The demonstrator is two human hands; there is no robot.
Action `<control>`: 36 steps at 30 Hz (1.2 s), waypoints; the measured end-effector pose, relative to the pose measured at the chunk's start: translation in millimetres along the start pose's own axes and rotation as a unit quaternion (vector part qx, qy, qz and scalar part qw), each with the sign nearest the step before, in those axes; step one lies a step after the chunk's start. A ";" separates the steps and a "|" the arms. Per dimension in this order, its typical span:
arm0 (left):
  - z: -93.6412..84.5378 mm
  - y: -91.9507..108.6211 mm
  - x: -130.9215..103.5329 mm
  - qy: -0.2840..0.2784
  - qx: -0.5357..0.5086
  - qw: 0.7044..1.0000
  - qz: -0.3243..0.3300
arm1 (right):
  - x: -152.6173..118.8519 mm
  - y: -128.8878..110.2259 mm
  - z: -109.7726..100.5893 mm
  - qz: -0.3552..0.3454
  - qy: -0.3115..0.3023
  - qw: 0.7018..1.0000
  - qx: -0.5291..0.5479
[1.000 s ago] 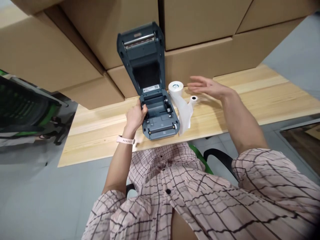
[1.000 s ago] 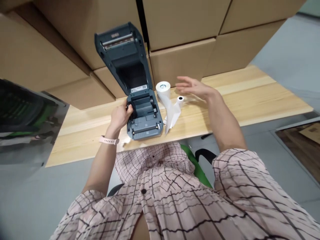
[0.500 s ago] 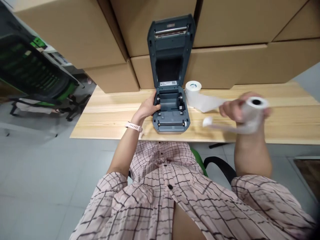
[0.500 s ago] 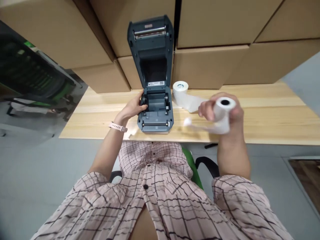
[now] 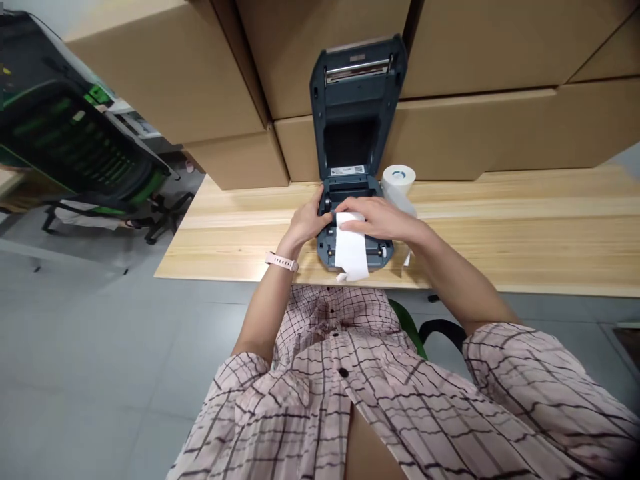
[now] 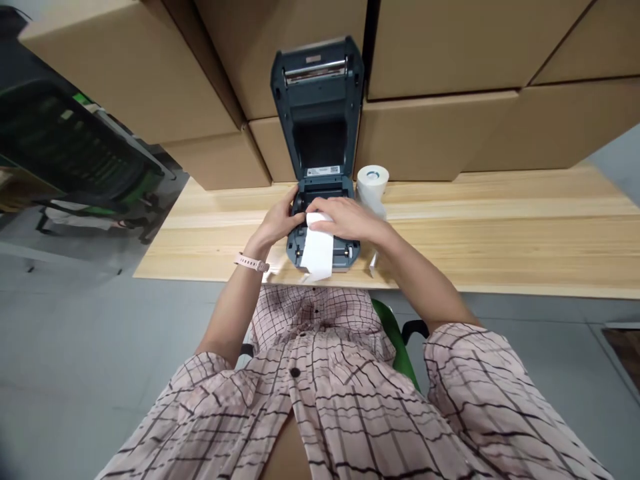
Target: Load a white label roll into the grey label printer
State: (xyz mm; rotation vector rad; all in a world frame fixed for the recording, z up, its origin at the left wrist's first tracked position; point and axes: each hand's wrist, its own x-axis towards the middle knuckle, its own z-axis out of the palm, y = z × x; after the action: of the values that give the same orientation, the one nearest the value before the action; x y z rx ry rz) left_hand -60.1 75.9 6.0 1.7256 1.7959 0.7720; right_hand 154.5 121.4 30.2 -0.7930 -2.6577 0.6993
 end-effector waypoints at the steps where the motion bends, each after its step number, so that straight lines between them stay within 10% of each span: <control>1: -0.7 1.5 -1.0 -0.004 0.004 1.000 -0.006 | -2.3 3.5 5.0 0.000 0.003 1.000 -0.003; 11: -0.2 3.7 -5.0 -0.003 0.004 1.000 -0.013 | -33.0 -19.2 20.8 -0.063 0.137 0.986 -0.065; 27: 1.0 7.1 -9.4 -0.002 0.007 1.000 -0.020 | -90.4 -38.6 38.4 -0.108 0.030 0.985 -0.128; 36: 0.1 6.0 -10.9 -0.007 0.009 1.000 -0.020 | -87.1 -41.3 53.3 -0.071 0.106 0.984 -0.125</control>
State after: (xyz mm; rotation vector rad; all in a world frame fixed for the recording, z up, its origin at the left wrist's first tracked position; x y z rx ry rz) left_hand -55.4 65.1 10.1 1.6984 1.8273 0.7272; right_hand 186.1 21.6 -4.1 -0.6869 -2.6029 0.2332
